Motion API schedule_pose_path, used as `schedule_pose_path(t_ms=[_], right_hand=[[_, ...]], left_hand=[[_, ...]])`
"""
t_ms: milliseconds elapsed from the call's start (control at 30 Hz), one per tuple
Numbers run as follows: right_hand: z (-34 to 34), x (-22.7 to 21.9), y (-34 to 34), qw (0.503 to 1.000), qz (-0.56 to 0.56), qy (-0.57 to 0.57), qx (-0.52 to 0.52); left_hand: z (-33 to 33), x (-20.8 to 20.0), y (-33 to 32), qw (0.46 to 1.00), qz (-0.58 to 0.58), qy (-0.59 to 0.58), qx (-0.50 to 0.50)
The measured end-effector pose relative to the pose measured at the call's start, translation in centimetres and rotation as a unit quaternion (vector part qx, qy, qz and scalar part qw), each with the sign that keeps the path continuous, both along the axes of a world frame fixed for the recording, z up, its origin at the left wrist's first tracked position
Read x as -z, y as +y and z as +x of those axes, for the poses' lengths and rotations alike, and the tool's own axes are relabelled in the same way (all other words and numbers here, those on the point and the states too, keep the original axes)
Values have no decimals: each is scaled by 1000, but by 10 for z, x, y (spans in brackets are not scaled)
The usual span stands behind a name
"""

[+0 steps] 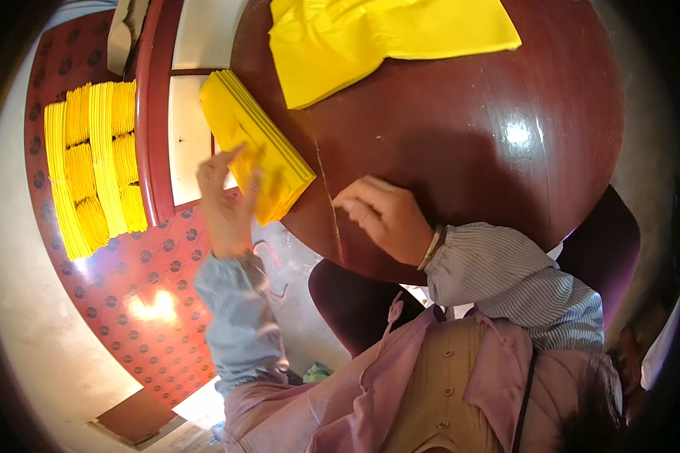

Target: The person folds yellow paper sheets on a round table, aligning edges and pressing creases. They stack the folded sheets and repeat the folding process on additional sheets.

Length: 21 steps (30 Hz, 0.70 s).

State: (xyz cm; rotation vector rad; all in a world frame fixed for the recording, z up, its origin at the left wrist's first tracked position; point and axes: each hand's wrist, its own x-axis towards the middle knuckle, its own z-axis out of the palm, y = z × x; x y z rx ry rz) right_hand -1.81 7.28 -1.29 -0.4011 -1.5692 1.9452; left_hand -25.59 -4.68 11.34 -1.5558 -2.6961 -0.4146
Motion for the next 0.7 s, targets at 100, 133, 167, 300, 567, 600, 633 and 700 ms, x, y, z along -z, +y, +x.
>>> schedule_pose_path(t_ms=[100, 133, 167, 300, 567, 600, 633, 700], right_hand=[[7, 3, -11, 989, 139, 16, -54], [9, 3, -17, 992, 104, -11, -77], [10, 3, -19, 993, 96, -12, -73], [8, 3, -25, 996, 57, -17, -67], [10, -4, -34, 996, 34, -43, -68], [10, -3, -34, 996, 30, -43, -74], [10, -2, -35, 995, 26, -44, -80], [10, -1, -36, 995, 23, -43, -84]], left_hand=[[52, 10, 11, 989, -111, 90, 46], [59, 13, 15, 984, -128, 108, 52], [62, 16, 19, 984, -146, 96, 43], [58, 22, 25, 984, -167, 66, 21], [61, 31, 22, 978, -183, 99, 20], [60, 31, 23, 976, -190, 99, 24], [59, 31, 23, 975, -197, 99, 29], [59, 31, 23, 977, -195, 79, 25]])
